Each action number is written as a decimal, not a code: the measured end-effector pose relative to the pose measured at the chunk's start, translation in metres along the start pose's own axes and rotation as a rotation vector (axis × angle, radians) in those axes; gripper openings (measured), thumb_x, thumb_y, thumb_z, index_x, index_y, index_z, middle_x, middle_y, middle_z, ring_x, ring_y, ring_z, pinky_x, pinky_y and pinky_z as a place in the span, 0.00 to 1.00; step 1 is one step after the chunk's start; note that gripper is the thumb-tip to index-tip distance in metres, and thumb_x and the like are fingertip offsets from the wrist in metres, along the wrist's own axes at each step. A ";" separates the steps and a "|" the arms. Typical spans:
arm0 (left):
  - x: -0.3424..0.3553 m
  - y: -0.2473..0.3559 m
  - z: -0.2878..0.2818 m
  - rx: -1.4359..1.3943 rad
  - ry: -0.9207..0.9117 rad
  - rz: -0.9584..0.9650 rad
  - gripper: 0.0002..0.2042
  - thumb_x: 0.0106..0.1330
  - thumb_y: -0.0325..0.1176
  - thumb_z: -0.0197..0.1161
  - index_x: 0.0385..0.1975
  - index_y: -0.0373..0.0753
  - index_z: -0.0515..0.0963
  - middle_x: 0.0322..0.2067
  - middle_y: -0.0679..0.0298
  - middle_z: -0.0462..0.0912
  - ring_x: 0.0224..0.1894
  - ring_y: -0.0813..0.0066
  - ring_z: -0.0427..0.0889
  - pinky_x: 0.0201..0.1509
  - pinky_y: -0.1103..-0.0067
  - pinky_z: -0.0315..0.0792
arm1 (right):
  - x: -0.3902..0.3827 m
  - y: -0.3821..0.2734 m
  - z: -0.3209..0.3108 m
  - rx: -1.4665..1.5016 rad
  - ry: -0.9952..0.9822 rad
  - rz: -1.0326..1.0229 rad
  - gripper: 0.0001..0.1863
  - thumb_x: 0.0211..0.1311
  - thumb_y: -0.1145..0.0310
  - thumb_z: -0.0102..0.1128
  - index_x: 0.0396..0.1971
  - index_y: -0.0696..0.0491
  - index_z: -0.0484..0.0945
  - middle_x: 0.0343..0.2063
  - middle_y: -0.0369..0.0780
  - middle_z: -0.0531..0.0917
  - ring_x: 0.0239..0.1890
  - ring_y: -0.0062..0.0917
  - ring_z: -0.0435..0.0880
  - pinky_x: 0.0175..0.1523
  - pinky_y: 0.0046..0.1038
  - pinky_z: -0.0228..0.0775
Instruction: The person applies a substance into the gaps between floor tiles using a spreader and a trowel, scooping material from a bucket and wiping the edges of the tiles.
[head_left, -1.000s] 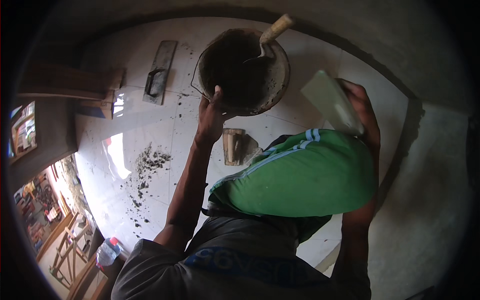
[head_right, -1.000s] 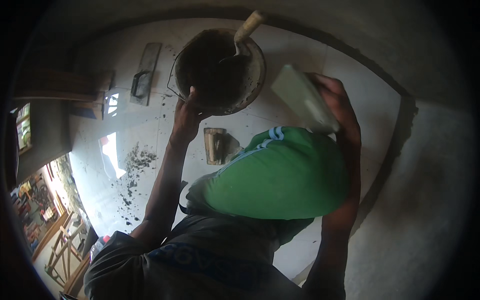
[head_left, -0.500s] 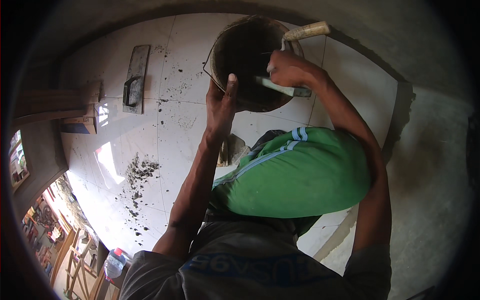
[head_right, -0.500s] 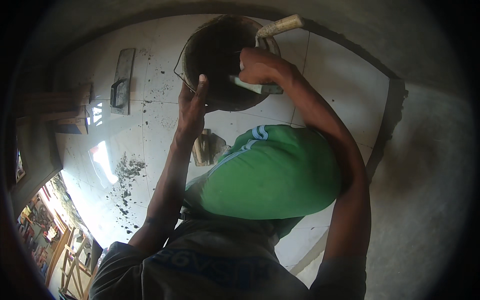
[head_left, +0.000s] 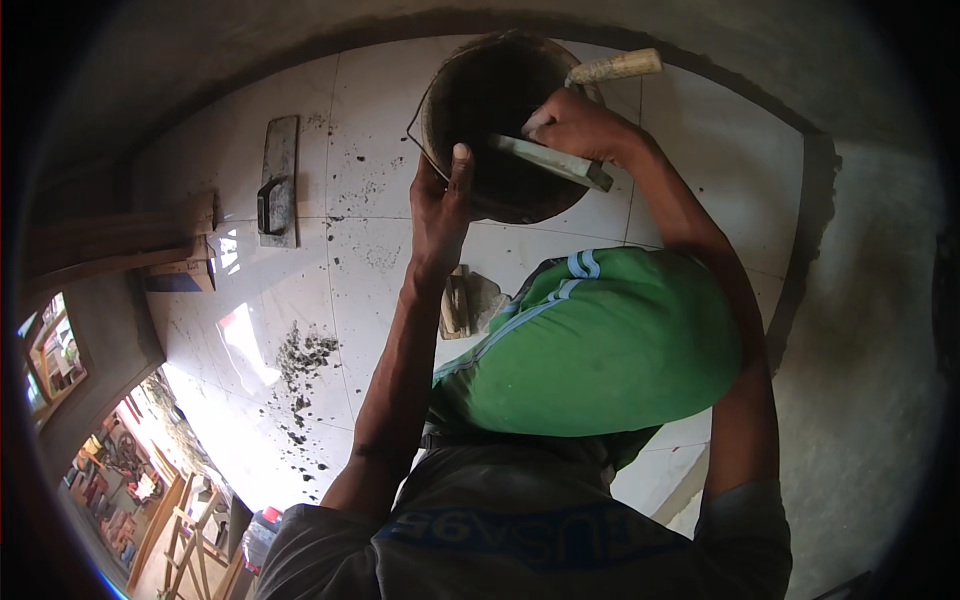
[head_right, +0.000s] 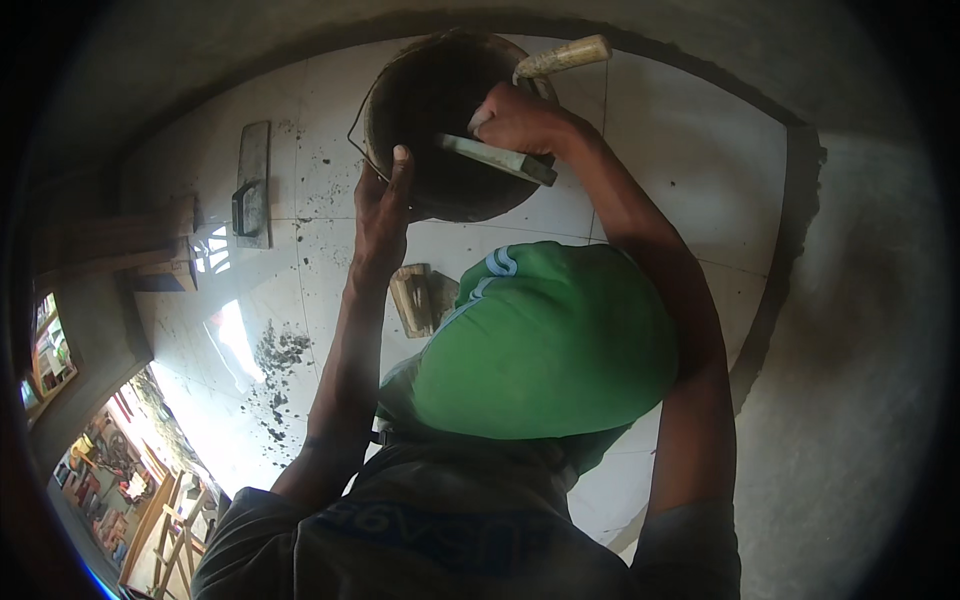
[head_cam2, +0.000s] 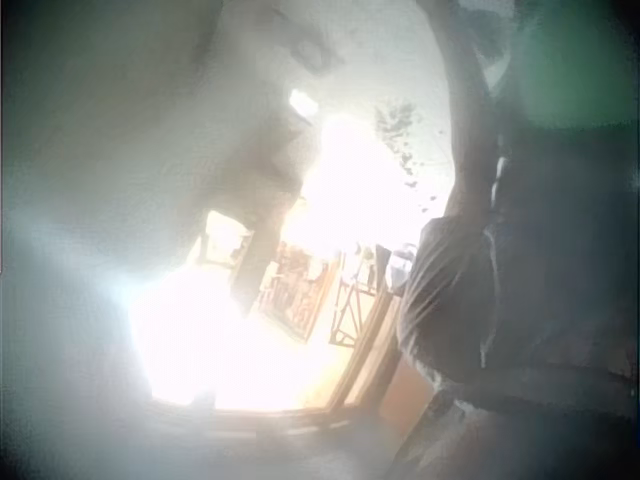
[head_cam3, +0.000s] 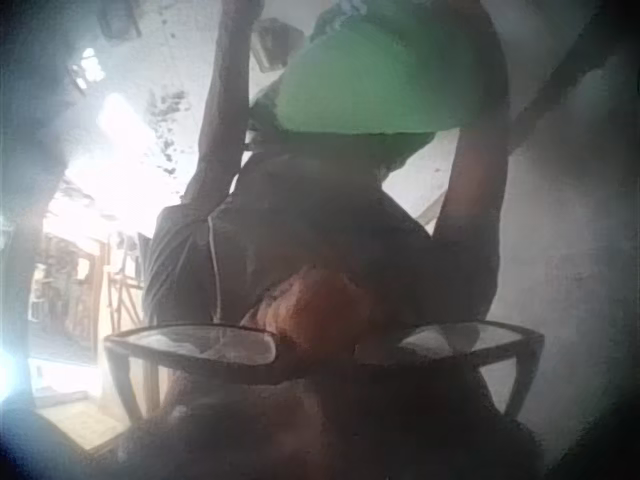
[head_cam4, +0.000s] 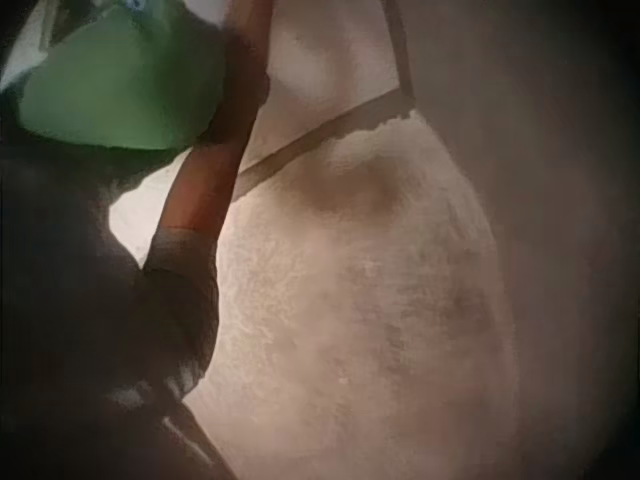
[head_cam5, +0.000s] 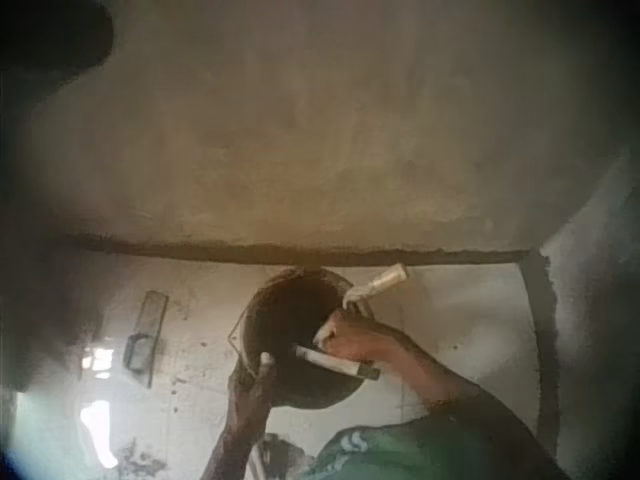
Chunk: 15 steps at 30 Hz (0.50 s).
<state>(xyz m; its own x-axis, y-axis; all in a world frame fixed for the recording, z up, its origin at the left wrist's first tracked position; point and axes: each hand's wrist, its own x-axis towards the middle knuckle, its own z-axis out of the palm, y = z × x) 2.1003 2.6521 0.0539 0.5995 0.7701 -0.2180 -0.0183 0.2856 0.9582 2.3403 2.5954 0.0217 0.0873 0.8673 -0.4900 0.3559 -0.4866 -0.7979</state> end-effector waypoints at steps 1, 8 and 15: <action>-0.001 -0.001 -0.001 0.001 0.016 -0.021 0.27 0.81 0.45 0.57 0.69 0.31 0.68 0.59 0.57 0.80 0.59 0.73 0.76 0.67 0.74 0.69 | 0.008 0.003 0.004 -0.247 0.023 -0.086 0.13 0.56 0.71 0.59 0.32 0.67 0.85 0.23 0.49 0.86 0.28 0.24 0.84 0.36 0.33 0.74; -0.006 -0.016 -0.016 0.160 0.031 -0.044 0.28 0.81 0.47 0.56 0.69 0.31 0.68 0.59 0.54 0.80 0.61 0.71 0.76 0.67 0.74 0.69 | 0.018 -0.001 0.034 -0.287 0.030 -0.028 0.12 0.47 0.69 0.58 0.18 0.65 0.77 0.13 0.45 0.75 0.21 0.23 0.77 0.28 0.39 0.66; -0.006 -0.016 -0.076 0.166 0.041 -0.137 0.30 0.81 0.51 0.52 0.72 0.33 0.62 0.60 0.50 0.78 0.56 0.66 0.81 0.59 0.70 0.79 | 0.032 -0.004 0.050 0.395 -0.292 -0.145 0.17 0.60 0.62 0.61 0.34 0.62 0.86 0.28 0.42 0.88 0.34 0.21 0.86 0.41 0.28 0.76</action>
<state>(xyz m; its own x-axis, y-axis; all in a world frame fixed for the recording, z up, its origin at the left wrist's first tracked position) 2.0362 2.6861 0.0258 0.5539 0.7543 -0.3525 0.1953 0.2939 0.9357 2.2950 2.6198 -0.0079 -0.2206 0.8908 -0.3972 -0.0382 -0.4148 -0.9091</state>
